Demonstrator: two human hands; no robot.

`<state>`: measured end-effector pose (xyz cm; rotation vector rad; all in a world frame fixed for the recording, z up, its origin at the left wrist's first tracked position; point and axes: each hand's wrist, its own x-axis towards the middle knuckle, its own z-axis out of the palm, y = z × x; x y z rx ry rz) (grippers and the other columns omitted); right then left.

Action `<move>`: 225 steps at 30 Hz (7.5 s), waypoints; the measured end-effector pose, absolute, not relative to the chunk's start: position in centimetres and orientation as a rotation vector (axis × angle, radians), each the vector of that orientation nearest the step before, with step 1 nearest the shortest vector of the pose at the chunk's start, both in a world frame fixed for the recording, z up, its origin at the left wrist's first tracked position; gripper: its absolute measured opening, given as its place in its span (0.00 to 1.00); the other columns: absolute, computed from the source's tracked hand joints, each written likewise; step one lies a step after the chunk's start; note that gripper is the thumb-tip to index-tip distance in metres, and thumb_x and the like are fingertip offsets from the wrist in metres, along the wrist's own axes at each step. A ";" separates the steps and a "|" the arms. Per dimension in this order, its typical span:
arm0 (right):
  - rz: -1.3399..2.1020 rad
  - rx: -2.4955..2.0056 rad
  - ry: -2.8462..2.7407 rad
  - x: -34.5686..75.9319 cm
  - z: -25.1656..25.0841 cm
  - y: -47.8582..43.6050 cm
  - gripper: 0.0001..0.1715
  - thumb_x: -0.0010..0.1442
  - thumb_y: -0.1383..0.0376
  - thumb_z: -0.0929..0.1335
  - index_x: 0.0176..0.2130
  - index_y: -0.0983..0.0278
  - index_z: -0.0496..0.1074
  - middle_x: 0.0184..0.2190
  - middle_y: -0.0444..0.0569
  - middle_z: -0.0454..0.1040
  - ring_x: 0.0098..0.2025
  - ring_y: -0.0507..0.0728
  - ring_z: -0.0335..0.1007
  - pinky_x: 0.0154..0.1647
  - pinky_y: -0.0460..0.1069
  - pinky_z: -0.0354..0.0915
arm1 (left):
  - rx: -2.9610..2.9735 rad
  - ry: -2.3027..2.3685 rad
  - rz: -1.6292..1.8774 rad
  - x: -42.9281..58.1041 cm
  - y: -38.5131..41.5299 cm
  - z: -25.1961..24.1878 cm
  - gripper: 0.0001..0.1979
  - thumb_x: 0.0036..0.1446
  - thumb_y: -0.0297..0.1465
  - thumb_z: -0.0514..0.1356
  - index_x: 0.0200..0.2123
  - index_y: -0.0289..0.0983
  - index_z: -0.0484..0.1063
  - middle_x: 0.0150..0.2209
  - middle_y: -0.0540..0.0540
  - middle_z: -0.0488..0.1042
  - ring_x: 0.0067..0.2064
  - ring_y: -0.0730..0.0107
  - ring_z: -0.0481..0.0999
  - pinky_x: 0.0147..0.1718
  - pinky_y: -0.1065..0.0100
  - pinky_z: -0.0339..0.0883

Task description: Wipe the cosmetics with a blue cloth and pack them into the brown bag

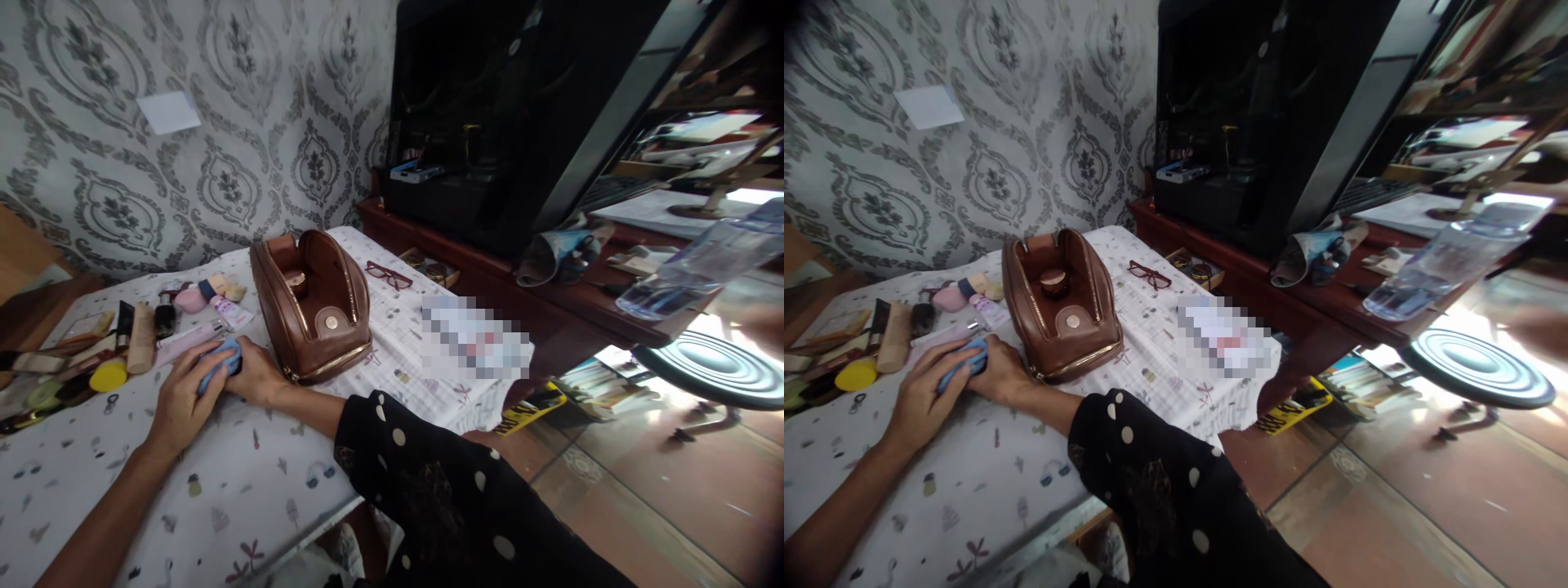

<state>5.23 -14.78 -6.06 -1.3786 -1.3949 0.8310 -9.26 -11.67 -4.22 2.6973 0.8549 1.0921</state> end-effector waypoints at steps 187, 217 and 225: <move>0.235 -2.206 -1.753 19.1 4.0 -14.5 0.21 0.59 0.65 0.72 0.51 0.70 0.71 0.48 0.58 0.78 0.50 0.61 0.74 0.43 0.47 0.66 | 2.791 0.852 1.075 -1.8 -12.3 3.3 0.18 0.56 0.21 0.51 0.45 0.39 0.73 0.39 0.45 0.72 0.44 0.61 0.73 0.44 0.65 0.67; 0.291 -2.391 -1.696 16.4 3.2 -12.5 0.26 0.62 0.66 0.70 0.58 0.75 0.68 0.55 0.72 0.73 0.58 0.69 0.71 0.48 0.51 0.68 | 2.603 0.800 1.168 -1.7 -12.4 1.8 0.19 0.55 0.22 0.51 0.48 0.38 0.71 0.42 0.43 0.75 0.45 0.58 0.73 0.46 0.61 0.67; 0.305 -2.381 -1.715 16.3 3.2 -12.7 0.25 0.64 0.65 0.69 0.58 0.73 0.68 0.55 0.71 0.73 0.58 0.69 0.71 0.49 0.51 0.68 | 2.613 0.819 1.158 -1.7 -12.5 1.8 0.19 0.56 0.23 0.52 0.49 0.40 0.71 0.43 0.44 0.75 0.47 0.58 0.74 0.48 0.60 0.68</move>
